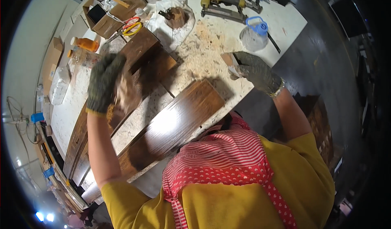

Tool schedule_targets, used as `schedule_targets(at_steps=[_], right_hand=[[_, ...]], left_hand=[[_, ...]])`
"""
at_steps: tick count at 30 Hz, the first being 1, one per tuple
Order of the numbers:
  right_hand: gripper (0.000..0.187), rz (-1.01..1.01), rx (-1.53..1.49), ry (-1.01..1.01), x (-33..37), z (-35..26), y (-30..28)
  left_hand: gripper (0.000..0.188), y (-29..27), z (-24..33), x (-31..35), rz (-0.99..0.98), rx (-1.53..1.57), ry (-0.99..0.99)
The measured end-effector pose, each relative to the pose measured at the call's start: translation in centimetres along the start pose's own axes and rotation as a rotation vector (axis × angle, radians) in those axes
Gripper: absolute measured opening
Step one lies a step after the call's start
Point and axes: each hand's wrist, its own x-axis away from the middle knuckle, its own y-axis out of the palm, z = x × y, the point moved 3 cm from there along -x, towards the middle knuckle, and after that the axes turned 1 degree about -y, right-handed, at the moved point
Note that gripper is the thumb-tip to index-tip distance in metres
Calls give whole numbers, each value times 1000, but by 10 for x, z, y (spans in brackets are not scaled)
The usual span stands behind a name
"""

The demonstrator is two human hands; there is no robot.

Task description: The person wipes long wooden boards with a cloth and applies a substance using a small applicator block, moving the tools back and forth along the length of the wood.

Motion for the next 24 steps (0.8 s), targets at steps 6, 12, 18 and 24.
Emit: schedule_targets(at_steps=[6, 12, 18, 24], right_hand=[[46, 47, 147, -76, 30, 10, 18], [44, 9, 784, -385, 3, 2, 30], [43, -115, 1013, -525, -11, 0, 33], [44, -180, 976, -660, 36, 14, 17]], left_hand=[[20, -21, -6, 145, -321, -385, -103], [25, -5, -31, 223, -435, -526, -296], [29, 2, -52, 243, -277, -474, -341], [26, 7, -50, 247, -141, -315, -376]])
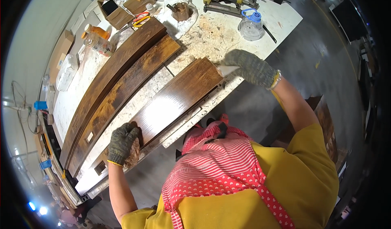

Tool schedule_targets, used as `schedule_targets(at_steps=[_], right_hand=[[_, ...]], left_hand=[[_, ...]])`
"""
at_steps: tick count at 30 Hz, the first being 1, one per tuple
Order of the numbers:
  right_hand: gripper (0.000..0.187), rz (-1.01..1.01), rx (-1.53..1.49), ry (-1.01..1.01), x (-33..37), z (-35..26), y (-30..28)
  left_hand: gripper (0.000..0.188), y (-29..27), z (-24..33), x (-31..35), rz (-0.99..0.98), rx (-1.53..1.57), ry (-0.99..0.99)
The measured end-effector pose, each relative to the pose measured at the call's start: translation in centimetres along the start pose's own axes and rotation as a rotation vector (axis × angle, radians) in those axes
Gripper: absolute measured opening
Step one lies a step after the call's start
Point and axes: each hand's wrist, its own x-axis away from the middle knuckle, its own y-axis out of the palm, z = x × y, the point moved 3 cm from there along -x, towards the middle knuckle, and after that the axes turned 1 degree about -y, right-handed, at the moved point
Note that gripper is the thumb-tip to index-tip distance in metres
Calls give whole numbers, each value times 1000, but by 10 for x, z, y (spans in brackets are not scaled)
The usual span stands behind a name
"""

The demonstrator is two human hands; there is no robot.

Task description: The person wipes long wooden boards with a cloth and applies a substance using a small applicator block, moving the tools back and forth along the length of the wood.

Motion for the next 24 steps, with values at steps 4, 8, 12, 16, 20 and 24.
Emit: schedule_targets(at_steps=[4, 8, 12, 16, 20, 24], right_hand=[[38, 11, 27, 145, 39, -31, -7], [41, 319, -26, 343, 56, -71, 12], [45, 499, 111, 422, 43, -85, 38], [48, 533, 354, 451, 33, -107, 64], [48, 389, 410, 440, 29, -147, 105], [52, 580, 208, 563, 37, -148, 102]], left_hand=[[27, 4, 2, 3, 53, 11, 14], [24, 6, 0, 7, 122, -3, 45], [24, 7, -2, 9, 131, 35, 75], [26, 7, -12, 8, 152, 15, 147], [18, -7, -57, 12, 212, 219, 182], [16, -55, -146, 27, 523, 556, 65]])
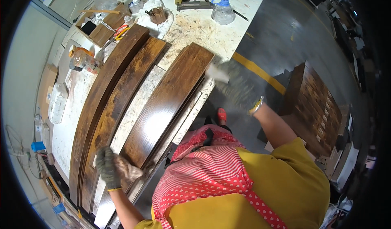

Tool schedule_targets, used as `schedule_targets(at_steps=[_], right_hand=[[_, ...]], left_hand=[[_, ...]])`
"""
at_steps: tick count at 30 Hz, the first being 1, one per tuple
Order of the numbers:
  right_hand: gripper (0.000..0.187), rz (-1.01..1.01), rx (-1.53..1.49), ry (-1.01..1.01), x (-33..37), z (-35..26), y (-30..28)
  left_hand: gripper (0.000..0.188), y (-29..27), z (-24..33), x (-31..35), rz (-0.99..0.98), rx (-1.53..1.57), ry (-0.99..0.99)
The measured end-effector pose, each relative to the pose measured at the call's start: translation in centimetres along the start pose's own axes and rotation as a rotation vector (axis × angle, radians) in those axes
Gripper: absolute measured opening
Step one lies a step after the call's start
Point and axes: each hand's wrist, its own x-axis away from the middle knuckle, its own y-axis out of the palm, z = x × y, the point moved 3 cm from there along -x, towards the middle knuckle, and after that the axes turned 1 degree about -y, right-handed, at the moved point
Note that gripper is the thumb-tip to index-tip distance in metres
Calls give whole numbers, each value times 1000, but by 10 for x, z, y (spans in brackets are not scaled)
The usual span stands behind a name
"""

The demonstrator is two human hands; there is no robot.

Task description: The person wipes long wooden boards with a cloth and applies a substance using a small applicator block, moving the tools back and forth along the length of the wood.

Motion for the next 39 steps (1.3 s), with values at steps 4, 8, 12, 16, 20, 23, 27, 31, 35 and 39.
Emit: schedule_targets(at_steps=[4, 8, 12, 16, 20, 23, 27, 31, 35, 39], right_hand=[[45, 225, 165, -135, -30, 15, 0], [48, 204, 121, -126, -6, -13, 32], [43, -12, 235, -308, 50, -83, 82], [48, -76, -18, -273, 53, -95, 78], [38, 126, -115, -293, -7, -40, 27], [38, 143, 210, -318, -17, -32, 30], [48, 14, 194, -327, 42, -79, 81], [41, -287, 124, -455, 101, -159, 143], [38, -248, -85, -492, 116, -196, 145], [39, -25, 88, -548, 90, -170, 119]], left_hand=[[29, -96, -48, 4, 99, -256, 20], [31, -138, -93, 25, 213, -403, -91], [26, -133, -106, 30, 178, -328, 72], [30, -126, -99, 32, 240, -492, 81], [33, -120, -87, 37, 266, -576, 231], [32, -116, -83, 37, 267, -551, 173], [27, -110, -76, 38, 293, -510, 165], [25, -107, -70, 39, 264, -433, 181], [22, -112, -73, 35, 233, -467, 219], [15, -132, -90, 24, 51, -63, 207]])
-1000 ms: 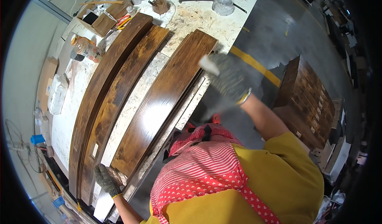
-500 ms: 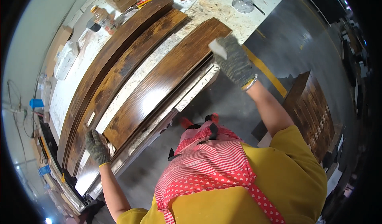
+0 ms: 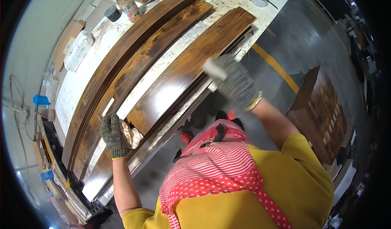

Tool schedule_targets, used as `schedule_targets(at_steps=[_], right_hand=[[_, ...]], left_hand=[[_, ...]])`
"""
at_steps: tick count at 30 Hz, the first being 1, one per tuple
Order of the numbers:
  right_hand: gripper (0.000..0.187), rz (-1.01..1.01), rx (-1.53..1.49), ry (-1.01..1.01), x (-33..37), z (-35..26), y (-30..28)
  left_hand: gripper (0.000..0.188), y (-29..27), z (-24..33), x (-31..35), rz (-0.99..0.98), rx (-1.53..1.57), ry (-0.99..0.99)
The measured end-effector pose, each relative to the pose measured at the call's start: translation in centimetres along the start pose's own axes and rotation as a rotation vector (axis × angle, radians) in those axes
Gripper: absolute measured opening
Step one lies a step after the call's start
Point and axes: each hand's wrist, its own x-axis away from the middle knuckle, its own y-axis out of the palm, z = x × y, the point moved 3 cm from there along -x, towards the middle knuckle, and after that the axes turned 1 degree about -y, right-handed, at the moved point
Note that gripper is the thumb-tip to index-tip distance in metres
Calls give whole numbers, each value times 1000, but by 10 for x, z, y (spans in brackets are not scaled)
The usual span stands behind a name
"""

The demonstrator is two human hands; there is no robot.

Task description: The person wipes long wooden boards with a cloth and applies a substance using a small applicator block, moving the tools back and forth along the length of the wood.

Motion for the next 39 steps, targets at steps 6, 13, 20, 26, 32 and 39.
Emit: schedule_targets(at_steps=[6, 13, 20, 26, 32, 39], right_hand=[[42, 198, 212, 161, 5, -15, 12], [49, -95, 171, 247, 23, -164, 86], [46, 1, 4, 232, 11, -168, 72], [39, 46, 167, 169, 0, -128, 58], [46, -261, -138, 93, 18, -239, 115], [43, 281, 36, 249, 15, -122, 60]], left_hand=[[30, -145, -41, 9, 24, -93, 21], [41, -312, -137, 54, 227, -404, -416], [42, -311, -156, 72, 195, -499, -281], [41, -311, -162, 73, 238, -381, -308], [42, -312, -170, 71, 325, -488, -224], [40, -305, -157, 72, 228, -324, -198]])
